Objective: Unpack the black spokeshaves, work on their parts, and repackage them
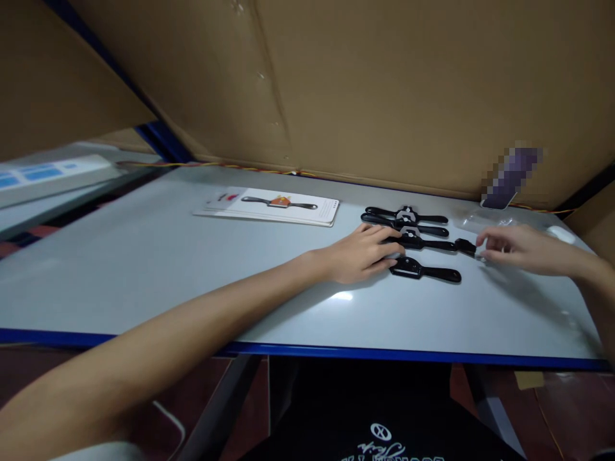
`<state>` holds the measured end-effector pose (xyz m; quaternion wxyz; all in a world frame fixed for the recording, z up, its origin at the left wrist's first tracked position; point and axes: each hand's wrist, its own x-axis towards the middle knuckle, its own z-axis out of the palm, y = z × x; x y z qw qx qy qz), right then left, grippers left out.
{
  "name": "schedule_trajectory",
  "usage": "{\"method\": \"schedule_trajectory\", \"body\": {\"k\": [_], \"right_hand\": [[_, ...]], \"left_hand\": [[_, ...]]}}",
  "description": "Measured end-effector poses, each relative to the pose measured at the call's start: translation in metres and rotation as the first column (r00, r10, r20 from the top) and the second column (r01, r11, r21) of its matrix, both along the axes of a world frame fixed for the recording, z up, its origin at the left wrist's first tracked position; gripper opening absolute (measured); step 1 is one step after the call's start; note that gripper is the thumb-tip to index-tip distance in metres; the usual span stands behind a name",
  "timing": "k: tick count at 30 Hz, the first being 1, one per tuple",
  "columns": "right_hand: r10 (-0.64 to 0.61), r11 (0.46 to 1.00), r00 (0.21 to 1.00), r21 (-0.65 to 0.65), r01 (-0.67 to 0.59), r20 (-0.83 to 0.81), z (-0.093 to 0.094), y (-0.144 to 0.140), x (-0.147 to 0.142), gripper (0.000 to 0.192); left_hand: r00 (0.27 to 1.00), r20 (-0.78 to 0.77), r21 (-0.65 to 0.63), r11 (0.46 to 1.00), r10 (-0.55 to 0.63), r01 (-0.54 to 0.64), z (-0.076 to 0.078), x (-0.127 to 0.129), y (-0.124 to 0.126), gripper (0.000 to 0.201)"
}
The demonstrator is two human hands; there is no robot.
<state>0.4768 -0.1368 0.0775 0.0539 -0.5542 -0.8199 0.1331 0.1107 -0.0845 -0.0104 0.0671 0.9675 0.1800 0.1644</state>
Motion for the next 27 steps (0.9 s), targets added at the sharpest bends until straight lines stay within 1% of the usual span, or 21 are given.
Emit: {"method": "schedule_trajectory", "body": {"k": [2, 3, 5, 7, 8, 9, 12, 13, 14, 16, 18, 21, 23, 27], "right_hand": [[-0.004, 0.998, 1.000, 0.058, 0.005, -0.017, 0.010, 0.006, -0.013, 0.035], [-0.019, 0.994, 0.999, 0.103, 0.022, -0.030, 0.013, 0.007, -0.021, 0.034], [-0.046, 0.981, 0.997, 0.186, 0.056, -0.057, 0.012, 0.009, -0.039, 0.029], [-0.031, 0.972, 0.997, 0.232, 0.048, -0.076, 0.003, 0.011, -0.057, 0.024], [-0.002, 0.965, 0.997, 0.260, 0.023, -0.081, -0.003, 0.013, -0.065, 0.022], [0.043, 0.957, 0.996, 0.290, -0.020, -0.075, -0.011, 0.015, -0.072, 0.020], [0.215, 0.893, 0.974, 0.419, -0.165, -0.076, -0.032, 0.021, -0.086, 0.019], [0.253, 0.878, 0.965, 0.435, -0.200, -0.067, -0.038, 0.021, -0.089, 0.019], [0.272, 0.873, 0.961, 0.433, -0.224, -0.053, -0.042, 0.021, -0.091, 0.019], [0.268, 0.889, 0.963, 0.391, -0.238, -0.023, -0.048, 0.017, -0.092, 0.016], [0.250, 0.914, 0.968, 0.334, -0.232, -0.010, -0.050, 0.011, -0.092, 0.015], [0.239, 0.941, 0.969, 0.263, -0.213, -0.068, -0.050, 0.002, -0.091, 0.018], [0.230, 0.951, 0.968, 0.236, -0.201, -0.099, -0.052, 0.000, -0.090, 0.021], [0.231, 0.955, 0.969, 0.213, -0.207, -0.092, -0.059, 0.000, -0.091, 0.027]], "left_hand": [[1.000, 0.008, 0.002, 1.000, -0.011, 0.011, 0.000, 0.000, 0.001, 0.041], [1.000, 0.012, 0.001, 1.000, -0.018, 0.018, 0.000, 0.000, 0.002, 0.041], [1.000, 0.015, -0.008, 1.000, -0.027, 0.027, 0.001, -0.001, 0.003, 0.041], [1.000, 0.008, -0.016, 0.999, -0.028, 0.029, 0.003, -0.001, 0.003, 0.042], [1.000, 0.001, -0.018, 0.999, -0.026, 0.026, 0.004, -0.001, 0.002, 0.042], [1.000, -0.005, -0.019, 1.000, -0.024, 0.024, 0.005, -0.002, 0.002, 0.042], [1.000, -0.002, -0.017, 0.999, -0.029, 0.029, 0.007, -0.002, 0.000, 0.041], [0.999, 0.010, -0.016, 0.999, -0.033, 0.034, 0.007, -0.003, 0.000, 0.042], [0.999, 0.023, -0.014, 0.999, -0.037, 0.038, 0.007, -0.003, 0.000, 0.043], [0.999, 0.030, -0.007, 0.999, -0.037, 0.037, 0.008, -0.004, 0.000, 0.043], [1.000, 0.008, -0.001, 1.000, -0.030, 0.030, 0.008, -0.005, 0.001, 0.034], [0.999, -0.020, -0.007, 1.000, -0.025, 0.025, 0.009, -0.007, 0.002, 0.025], [0.999, -0.027, -0.012, 0.999, -0.030, 0.030, 0.010, -0.007, 0.002, 0.025], [0.998, -0.059, 0.004, 1.000, -0.019, 0.019, 0.013, -0.006, 0.001, 0.028]]}}
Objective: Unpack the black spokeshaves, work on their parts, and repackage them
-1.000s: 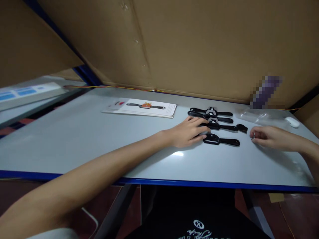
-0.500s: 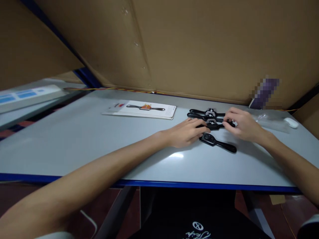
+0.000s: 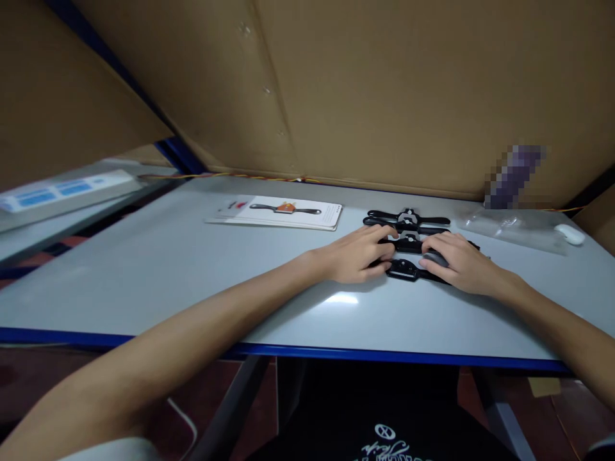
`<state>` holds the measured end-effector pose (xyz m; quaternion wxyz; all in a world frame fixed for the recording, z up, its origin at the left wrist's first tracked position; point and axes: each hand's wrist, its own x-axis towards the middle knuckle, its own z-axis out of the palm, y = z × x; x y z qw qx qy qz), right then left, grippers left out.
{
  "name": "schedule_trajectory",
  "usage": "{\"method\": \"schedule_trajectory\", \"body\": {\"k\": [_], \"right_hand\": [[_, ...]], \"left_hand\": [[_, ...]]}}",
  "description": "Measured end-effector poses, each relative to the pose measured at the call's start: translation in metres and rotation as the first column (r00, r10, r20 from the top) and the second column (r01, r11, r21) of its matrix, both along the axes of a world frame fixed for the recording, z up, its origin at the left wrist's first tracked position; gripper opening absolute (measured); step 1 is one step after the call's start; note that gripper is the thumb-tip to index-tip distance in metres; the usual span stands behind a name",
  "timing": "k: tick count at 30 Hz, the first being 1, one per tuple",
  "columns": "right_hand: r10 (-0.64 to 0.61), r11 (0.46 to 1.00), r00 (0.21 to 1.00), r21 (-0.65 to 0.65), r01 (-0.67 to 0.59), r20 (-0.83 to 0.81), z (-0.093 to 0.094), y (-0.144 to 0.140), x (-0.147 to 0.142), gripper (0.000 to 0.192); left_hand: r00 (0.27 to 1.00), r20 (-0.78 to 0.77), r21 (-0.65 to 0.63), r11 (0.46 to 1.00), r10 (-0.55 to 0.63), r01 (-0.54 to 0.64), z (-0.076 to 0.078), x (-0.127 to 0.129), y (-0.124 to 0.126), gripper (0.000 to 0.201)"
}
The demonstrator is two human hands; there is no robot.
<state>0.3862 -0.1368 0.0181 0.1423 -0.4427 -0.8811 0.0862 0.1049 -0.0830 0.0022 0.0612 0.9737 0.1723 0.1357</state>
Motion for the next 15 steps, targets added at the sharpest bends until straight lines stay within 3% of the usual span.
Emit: {"method": "schedule_trajectory", "body": {"k": [8, 15], "right_hand": [[0.099, 0.995, 0.993, 0.029, -0.097, -0.060, -0.004, -0.010, -0.011, 0.020], [0.094, 0.992, 0.993, 0.092, -0.087, -0.076, -0.006, -0.009, -0.009, 0.020]], "left_hand": [[1.000, 0.020, -0.024, 1.000, -0.007, 0.008, 0.003, 0.002, 0.001, 0.022], [0.980, 0.185, -0.245, 0.969, 0.069, -0.022, -0.001, 0.004, 0.000, 0.022]]}}
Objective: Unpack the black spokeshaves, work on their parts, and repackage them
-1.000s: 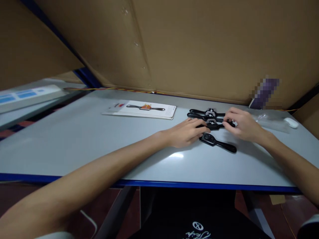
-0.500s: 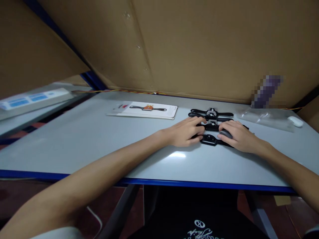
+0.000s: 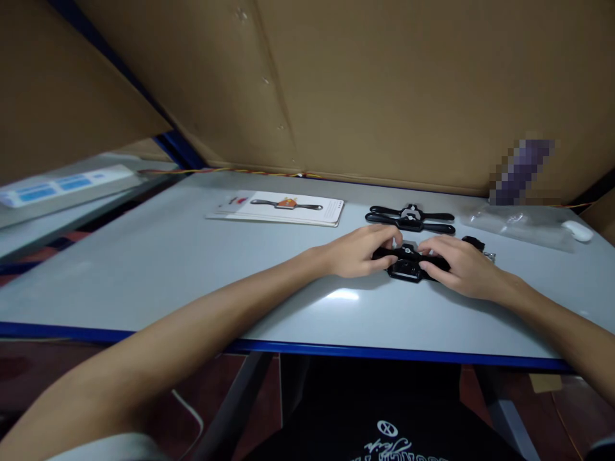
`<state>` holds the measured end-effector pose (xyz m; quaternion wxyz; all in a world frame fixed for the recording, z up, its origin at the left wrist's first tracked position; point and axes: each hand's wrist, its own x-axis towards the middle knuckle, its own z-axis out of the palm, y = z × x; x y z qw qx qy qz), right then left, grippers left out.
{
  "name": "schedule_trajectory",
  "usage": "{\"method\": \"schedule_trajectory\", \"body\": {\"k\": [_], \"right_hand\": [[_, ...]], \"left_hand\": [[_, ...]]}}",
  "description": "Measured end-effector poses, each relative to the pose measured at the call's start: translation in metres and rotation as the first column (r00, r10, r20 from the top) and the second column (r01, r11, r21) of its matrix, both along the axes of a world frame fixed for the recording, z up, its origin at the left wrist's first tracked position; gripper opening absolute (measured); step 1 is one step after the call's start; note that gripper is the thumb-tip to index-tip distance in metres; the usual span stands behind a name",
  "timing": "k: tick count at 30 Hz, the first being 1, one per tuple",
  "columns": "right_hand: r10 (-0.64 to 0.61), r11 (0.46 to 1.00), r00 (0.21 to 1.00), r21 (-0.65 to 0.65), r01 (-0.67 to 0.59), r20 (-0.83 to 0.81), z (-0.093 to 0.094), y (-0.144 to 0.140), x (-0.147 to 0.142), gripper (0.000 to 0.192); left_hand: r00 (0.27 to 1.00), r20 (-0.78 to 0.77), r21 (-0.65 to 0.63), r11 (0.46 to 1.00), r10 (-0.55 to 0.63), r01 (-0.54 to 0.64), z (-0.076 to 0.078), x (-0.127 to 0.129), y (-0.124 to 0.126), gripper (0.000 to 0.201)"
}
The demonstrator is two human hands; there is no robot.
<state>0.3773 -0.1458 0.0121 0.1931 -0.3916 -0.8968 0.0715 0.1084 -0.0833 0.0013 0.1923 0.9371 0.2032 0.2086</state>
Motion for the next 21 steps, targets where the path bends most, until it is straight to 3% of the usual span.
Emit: {"method": "schedule_trajectory", "body": {"k": [12, 21], "right_hand": [[-0.028, 0.997, 0.992, 0.077, 0.018, 0.124, 0.004, 0.005, -0.013, 0.031], [0.011, 0.994, 0.999, -0.112, -0.006, 0.042, 0.005, 0.009, -0.014, 0.032]], "left_hand": [[0.995, 0.085, -0.259, 0.966, 0.042, -0.018, -0.004, 0.007, -0.002, 0.026], [0.994, 0.071, -0.426, 0.903, 0.084, -0.046, -0.005, 0.011, 0.004, 0.033]]}}
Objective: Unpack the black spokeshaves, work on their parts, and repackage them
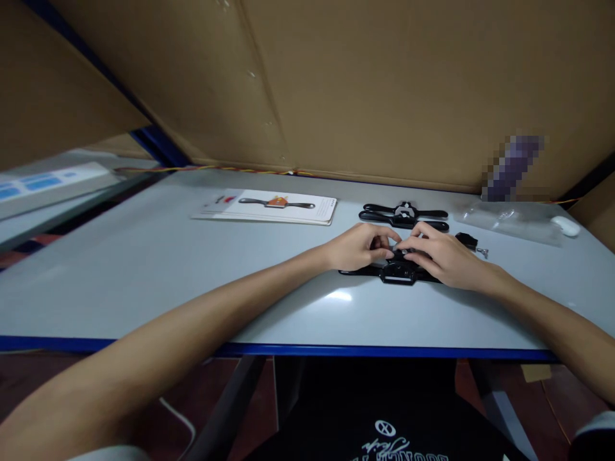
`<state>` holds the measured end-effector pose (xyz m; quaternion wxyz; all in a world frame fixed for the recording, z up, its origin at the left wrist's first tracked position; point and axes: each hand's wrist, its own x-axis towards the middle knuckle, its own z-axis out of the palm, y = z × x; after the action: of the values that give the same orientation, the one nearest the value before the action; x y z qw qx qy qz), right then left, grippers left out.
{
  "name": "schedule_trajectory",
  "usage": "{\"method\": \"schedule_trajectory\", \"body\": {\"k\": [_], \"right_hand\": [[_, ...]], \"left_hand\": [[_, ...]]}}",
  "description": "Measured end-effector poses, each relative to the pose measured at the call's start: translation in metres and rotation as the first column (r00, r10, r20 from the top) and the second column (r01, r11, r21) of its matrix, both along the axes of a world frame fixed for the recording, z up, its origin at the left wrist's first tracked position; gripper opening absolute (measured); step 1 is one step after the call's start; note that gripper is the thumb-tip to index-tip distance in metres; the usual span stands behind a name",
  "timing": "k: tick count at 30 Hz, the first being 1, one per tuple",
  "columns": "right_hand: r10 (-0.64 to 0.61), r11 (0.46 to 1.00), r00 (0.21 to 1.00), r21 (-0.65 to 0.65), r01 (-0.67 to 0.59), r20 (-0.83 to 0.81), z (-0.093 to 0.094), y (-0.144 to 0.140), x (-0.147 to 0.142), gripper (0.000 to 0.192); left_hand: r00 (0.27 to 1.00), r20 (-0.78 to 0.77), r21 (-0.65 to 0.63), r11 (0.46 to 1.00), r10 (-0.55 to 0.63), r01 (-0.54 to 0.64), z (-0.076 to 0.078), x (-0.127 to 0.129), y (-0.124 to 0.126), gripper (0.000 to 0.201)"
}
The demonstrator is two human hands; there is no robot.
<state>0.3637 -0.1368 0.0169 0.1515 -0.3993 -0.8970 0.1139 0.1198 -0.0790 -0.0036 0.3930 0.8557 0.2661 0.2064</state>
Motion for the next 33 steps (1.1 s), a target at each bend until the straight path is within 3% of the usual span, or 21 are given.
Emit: {"method": "schedule_trajectory", "body": {"k": [7, 13, 21, 28, 33], "right_hand": [[0.017, 0.991, 0.986, -0.128, -0.039, -0.165, 0.000, 0.003, -0.002, 0.026], [0.056, 0.996, 0.983, -0.057, -0.067, -0.174, -0.009, 0.006, 0.000, 0.034], [0.023, 1.000, 0.963, 0.000, -0.024, -0.268, -0.009, 0.002, -0.004, 0.017], [-0.123, 0.992, 0.928, -0.005, 0.130, -0.352, -0.013, 0.006, -0.004, 0.005], [-0.042, 0.999, 0.954, 0.015, 0.049, -0.297, -0.014, 0.003, -0.002, 0.011]], "left_hand": [[1.000, -0.021, 0.002, 1.000, 0.004, -0.004, -0.001, 0.003, -0.001, 0.036], [1.000, -0.013, 0.025, 1.000, -0.006, 0.006, -0.002, 0.001, 0.006, 0.031], [0.999, -0.030, 0.056, 0.998, -0.025, 0.027, 0.002, -0.002, 0.003, 0.029], [0.999, -0.038, 0.129, 0.991, -0.034, 0.039, -0.002, -0.003, 0.003, 0.034], [0.998, -0.048, 0.176, 0.983, -0.041, 0.049, -0.001, -0.003, 0.002, 0.034]]}}
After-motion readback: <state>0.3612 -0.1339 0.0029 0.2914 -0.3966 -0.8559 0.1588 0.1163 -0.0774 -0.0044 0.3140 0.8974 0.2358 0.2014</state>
